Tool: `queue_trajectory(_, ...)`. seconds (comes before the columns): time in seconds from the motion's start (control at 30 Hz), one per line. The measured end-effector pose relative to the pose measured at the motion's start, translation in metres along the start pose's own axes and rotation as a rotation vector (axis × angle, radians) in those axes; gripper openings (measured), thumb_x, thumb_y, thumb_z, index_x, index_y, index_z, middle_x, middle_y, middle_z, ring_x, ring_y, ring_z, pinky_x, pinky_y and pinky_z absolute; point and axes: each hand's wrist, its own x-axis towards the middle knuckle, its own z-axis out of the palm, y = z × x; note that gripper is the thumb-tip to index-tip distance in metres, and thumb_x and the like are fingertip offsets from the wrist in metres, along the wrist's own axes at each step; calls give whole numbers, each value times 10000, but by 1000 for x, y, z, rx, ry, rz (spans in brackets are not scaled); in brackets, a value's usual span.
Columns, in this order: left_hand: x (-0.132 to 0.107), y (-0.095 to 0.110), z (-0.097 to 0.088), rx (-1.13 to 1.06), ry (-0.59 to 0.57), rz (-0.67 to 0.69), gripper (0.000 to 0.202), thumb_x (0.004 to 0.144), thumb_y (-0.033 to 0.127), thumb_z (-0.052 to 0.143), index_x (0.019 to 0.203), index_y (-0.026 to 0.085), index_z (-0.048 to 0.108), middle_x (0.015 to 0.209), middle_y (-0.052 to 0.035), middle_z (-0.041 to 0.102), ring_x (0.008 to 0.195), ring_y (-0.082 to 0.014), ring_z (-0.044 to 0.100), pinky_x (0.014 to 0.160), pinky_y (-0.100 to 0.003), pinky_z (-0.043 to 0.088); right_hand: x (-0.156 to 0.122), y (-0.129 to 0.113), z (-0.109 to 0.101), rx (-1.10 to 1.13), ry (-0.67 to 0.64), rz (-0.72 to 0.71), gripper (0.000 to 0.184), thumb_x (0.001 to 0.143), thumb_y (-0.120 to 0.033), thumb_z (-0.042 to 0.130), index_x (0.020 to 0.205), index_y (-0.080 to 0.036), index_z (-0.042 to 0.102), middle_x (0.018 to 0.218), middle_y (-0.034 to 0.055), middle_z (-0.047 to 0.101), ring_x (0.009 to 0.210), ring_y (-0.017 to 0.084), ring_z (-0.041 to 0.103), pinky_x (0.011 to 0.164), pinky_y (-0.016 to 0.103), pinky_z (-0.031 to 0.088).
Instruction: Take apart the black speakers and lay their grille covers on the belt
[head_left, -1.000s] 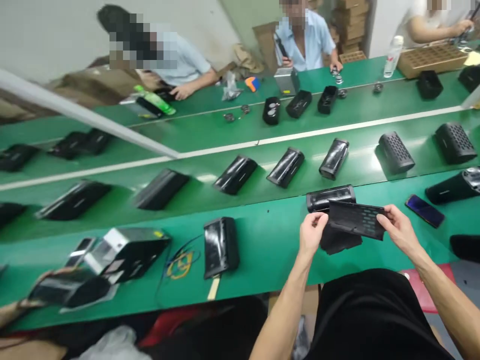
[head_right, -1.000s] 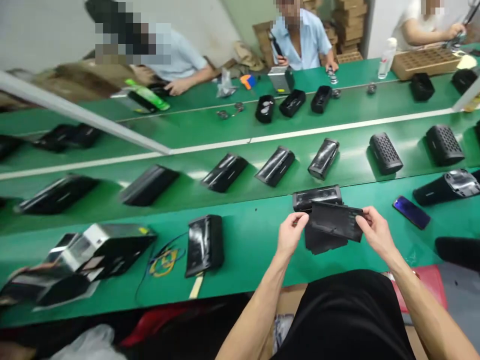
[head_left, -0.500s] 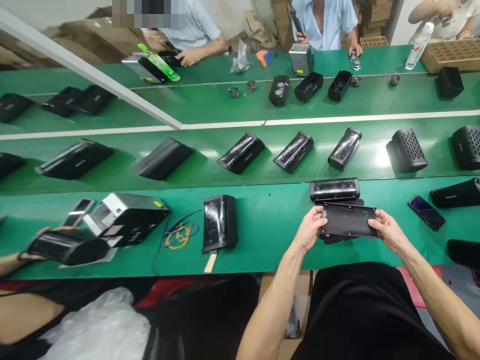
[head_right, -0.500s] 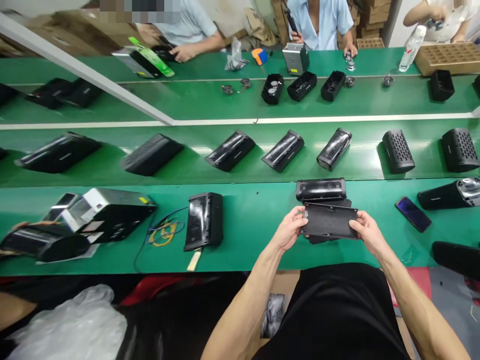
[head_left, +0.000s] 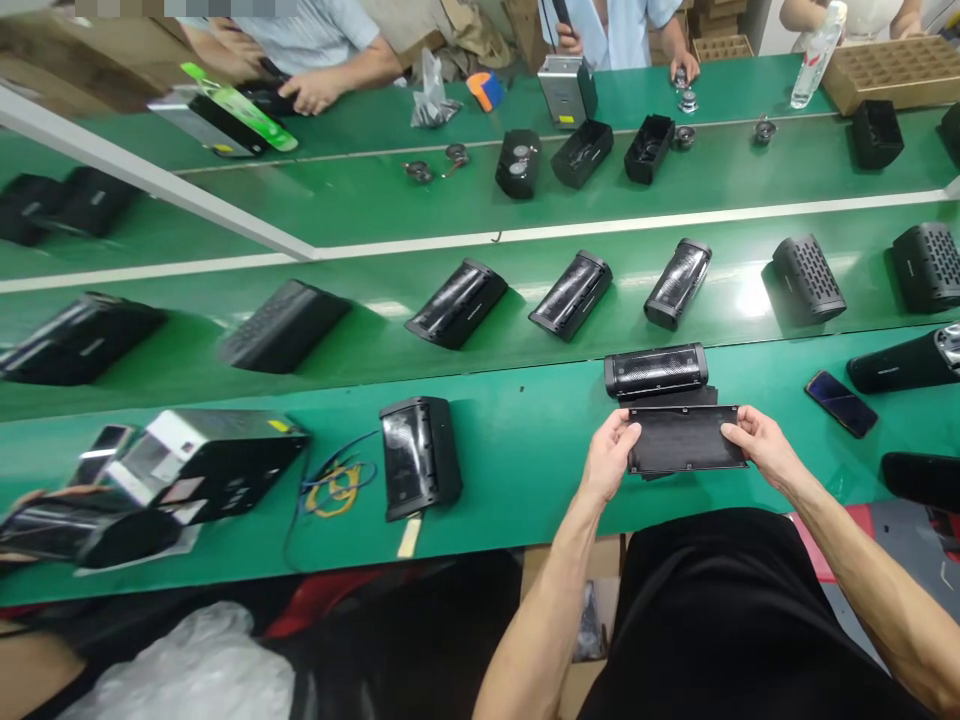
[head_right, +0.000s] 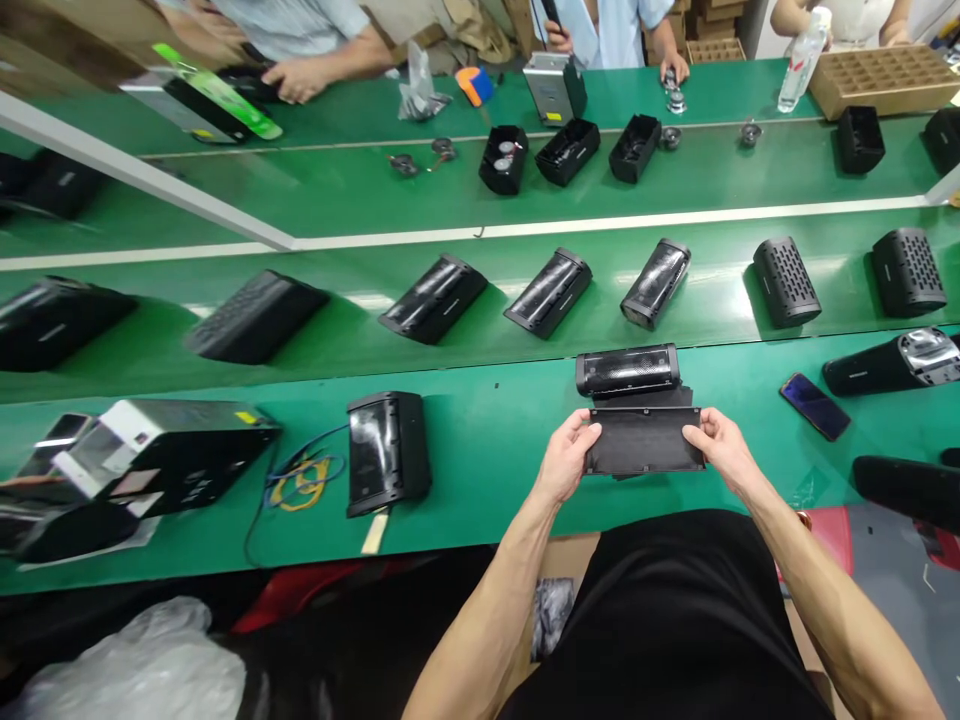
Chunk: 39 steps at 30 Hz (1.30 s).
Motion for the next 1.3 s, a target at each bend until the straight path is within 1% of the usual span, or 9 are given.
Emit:
queue_trajectory(0.2,2,-2,4,-77,-27,-32,571,744,695,789,985,220,584,791,12,663,687,-158,605,712,-308,529,3,0,2,-47,3,-21,554,705,-663,869,848,-239,542,636,-69,541,542,108,436,520,240,310)
queue_trajectory(0.37,4,2,4,86,4,50,466,757,621,786,925,228,599,822,1,664,778,-187,618,744,-299,494,2,-2,1,-96,-4,-55,556,732,-644,858,788,-248,472,592,-89,473,528,97,365,508,239,264)
queue_trajectory(0.43,5,2,4,128,14,54,488,718,603,827,946,233,605,861,-8,685,827,-204,634,761,-301,488,2,-3,2,-96,-23,-52,555,727,-637,860,786,-251,465,602,-84,489,536,102,383,511,241,286)
queue_trajectory(0.6,10,-3,8,272,120,24,466,687,576,847,858,237,577,760,30,619,737,-183,564,678,-280,417,1,-3,4,-107,-44,-51,512,707,-574,876,792,-251,489,638,-69,532,566,116,438,529,244,322)
queue_trajectory(0.73,8,-5,8,271,91,33,386,706,486,825,863,235,577,751,44,616,729,-173,565,672,-270,413,1,1,3,-101,-76,-42,467,708,-534,881,840,-240,543,714,-40,615,616,131,496,567,256,351)
queue_trajectory(0.9,7,-3,10,279,101,38,386,748,544,790,818,228,580,698,51,558,682,-158,505,645,-267,376,5,8,-1,-126,-42,-37,505,720,-559,871,799,-249,481,632,-89,483,571,109,409,548,249,302)
queue_trajectory(1.13,13,-2,13,309,135,37,455,712,610,823,781,233,579,646,59,497,639,-154,452,612,-276,321,9,12,-4,-124,-44,-38,482,766,-583,823,830,-246,484,661,-79,524,568,106,417,535,242,305)
queue_trajectory(1.2,14,2,14,367,147,40,473,683,598,861,823,238,589,670,57,528,663,-165,483,625,-278,336,10,13,-5,-123,-50,-20,469,767,-586,819,863,-242,516,680,-69,562,565,110,437,532,243,324)
queue_trajectory(1.3,13,13,19,551,170,-1,496,684,577,894,908,249,597,806,18,655,787,-215,603,698,-298,398,11,13,-6,-121,-61,-7,469,755,-585,830,910,-236,557,759,-32,653,618,137,529,568,255,398)
